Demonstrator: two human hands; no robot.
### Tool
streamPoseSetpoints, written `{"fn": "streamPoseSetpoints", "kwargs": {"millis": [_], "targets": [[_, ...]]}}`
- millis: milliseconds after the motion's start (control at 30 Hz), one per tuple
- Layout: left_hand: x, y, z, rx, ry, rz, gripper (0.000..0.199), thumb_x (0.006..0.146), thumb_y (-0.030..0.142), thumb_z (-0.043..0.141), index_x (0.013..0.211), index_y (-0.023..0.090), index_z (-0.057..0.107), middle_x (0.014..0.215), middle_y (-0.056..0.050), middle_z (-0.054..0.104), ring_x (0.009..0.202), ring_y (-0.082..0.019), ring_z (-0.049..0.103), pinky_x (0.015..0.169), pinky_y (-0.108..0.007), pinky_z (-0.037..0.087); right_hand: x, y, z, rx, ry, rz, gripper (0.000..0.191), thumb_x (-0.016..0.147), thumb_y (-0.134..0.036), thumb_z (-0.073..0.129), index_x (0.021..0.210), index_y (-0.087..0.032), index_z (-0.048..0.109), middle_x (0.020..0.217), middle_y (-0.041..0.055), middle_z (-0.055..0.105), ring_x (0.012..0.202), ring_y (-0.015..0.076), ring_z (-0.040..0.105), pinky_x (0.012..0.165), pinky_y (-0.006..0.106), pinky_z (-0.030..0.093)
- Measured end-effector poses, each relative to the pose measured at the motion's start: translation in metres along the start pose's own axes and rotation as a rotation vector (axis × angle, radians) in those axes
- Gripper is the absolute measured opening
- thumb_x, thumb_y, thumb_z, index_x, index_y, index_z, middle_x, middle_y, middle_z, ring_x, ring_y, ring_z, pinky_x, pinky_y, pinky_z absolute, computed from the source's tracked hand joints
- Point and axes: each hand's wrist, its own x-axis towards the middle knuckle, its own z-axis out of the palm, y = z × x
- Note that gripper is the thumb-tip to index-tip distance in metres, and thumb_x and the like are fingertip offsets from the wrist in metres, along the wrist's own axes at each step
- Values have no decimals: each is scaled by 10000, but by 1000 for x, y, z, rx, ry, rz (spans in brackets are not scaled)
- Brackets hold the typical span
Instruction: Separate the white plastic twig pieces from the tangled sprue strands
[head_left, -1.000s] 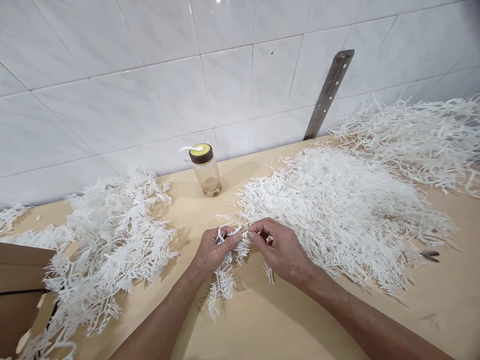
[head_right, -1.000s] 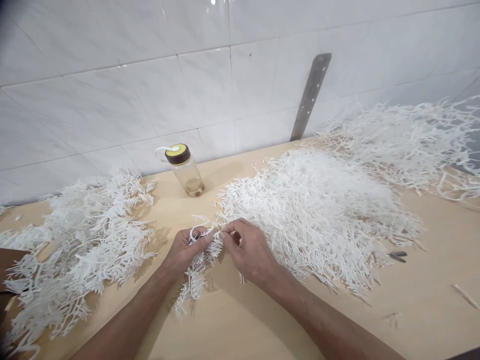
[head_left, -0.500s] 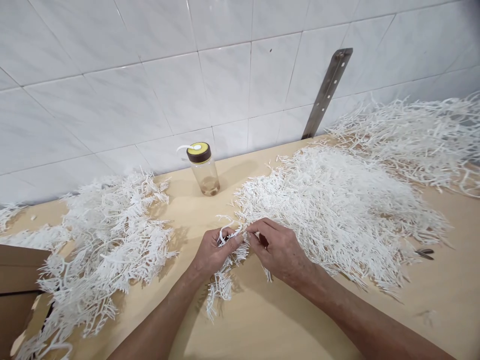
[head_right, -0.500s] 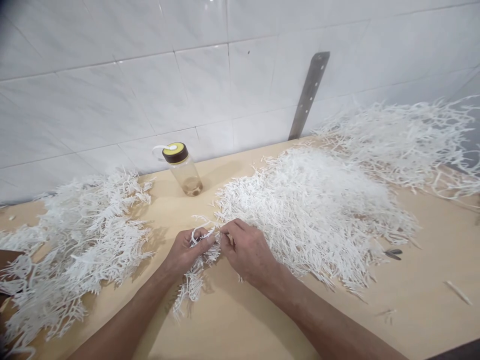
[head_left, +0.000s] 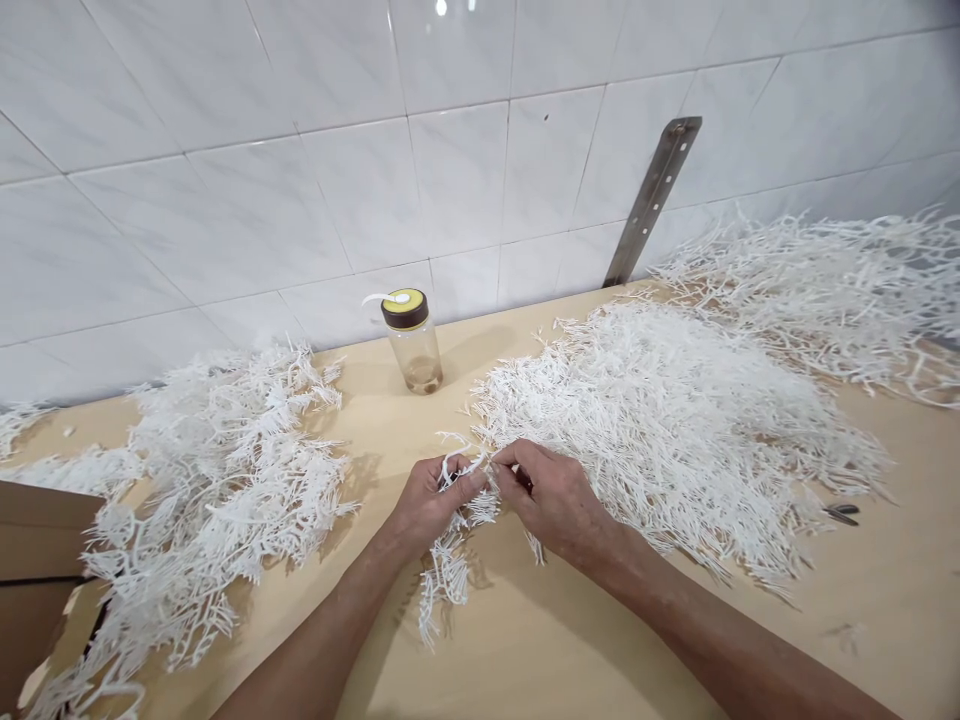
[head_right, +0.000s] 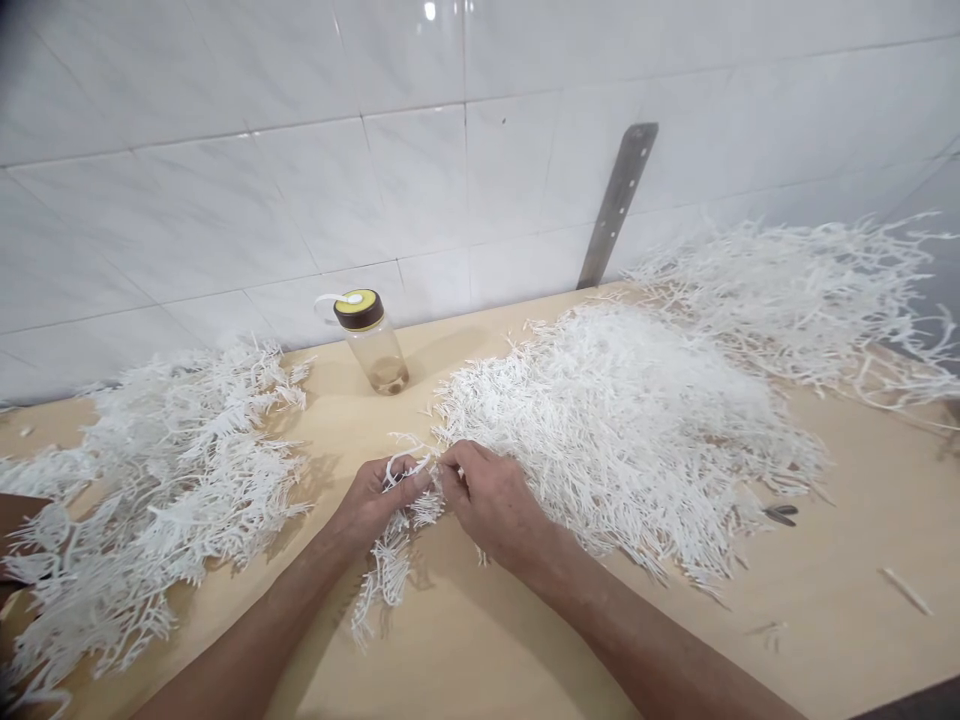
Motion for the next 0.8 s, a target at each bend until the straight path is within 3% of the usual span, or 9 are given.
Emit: {"fn": "streamPoseSetpoints", "kwargs": {"millis": [267, 400, 500, 567, 700, 800], "targets": [[-1, 3, 2, 48, 21, 45, 385, 774, 494, 708, 691, 147, 564, 587, 34, 475, 553, -88, 411, 552, -217, 332, 0, 0, 4, -96, 36, 73, 107, 862, -155, 482, 804, -187, 566, 666, 0, 640, 549, 121, 546, 562, 247, 389], [-1, -2, -2, 55, 11, 33, 357, 796, 471, 696, 712, 145, 576, 611, 23, 500, 558, -87, 418, 550, -218, 331, 7, 8, -10, -36, 128, 241, 108, 874, -193, 497, 829, -193, 596, 633, -2, 633, 530, 128, 566, 537, 244, 429], [1, -7, -3, 48, 62, 28, 359, 801, 471, 691, 706, 149, 567, 616, 19, 509, 567, -94, 438, 559, -221, 358, 10, 10, -25, 129, 105, 347, 142, 917, -270, 518, 924, -188, 634, 605, -20, 615, 452, 110, 552, 491, 238, 461], [2, -7, -2, 50, 95, 28, 373, 792, 479, 696, 685, 151, 555, 601, 21, 497, 565, -97, 438, 560, -224, 370, 10, 8, -30, 213, 95, 320, 185, 936, -304, 526, 992, -183, 654, 682, 2, 650, 460, 103, 561, 474, 236, 478], [2, -4, 3, 65, 125, 37, 380, 771, 479, 717, 662, 153, 556, 582, 25, 478, 565, -99, 423, 554, -223, 366, 8, 2, -27, 218, 87, 115, 149, 931, -248, 555, 962, -192, 689, 928, 60, 690, 639, 121, 619, 533, 239, 510], [1, -2, 5, 73, 118, 46, 379, 769, 485, 716, 671, 150, 570, 577, 28, 469, 562, -98, 411, 553, -224, 348, 5, 1, -19, 228, 40, 29, 145, 919, -198, 570, 984, -198, 700, 959, 64, 686, 714, 134, 639, 577, 250, 525]]}}
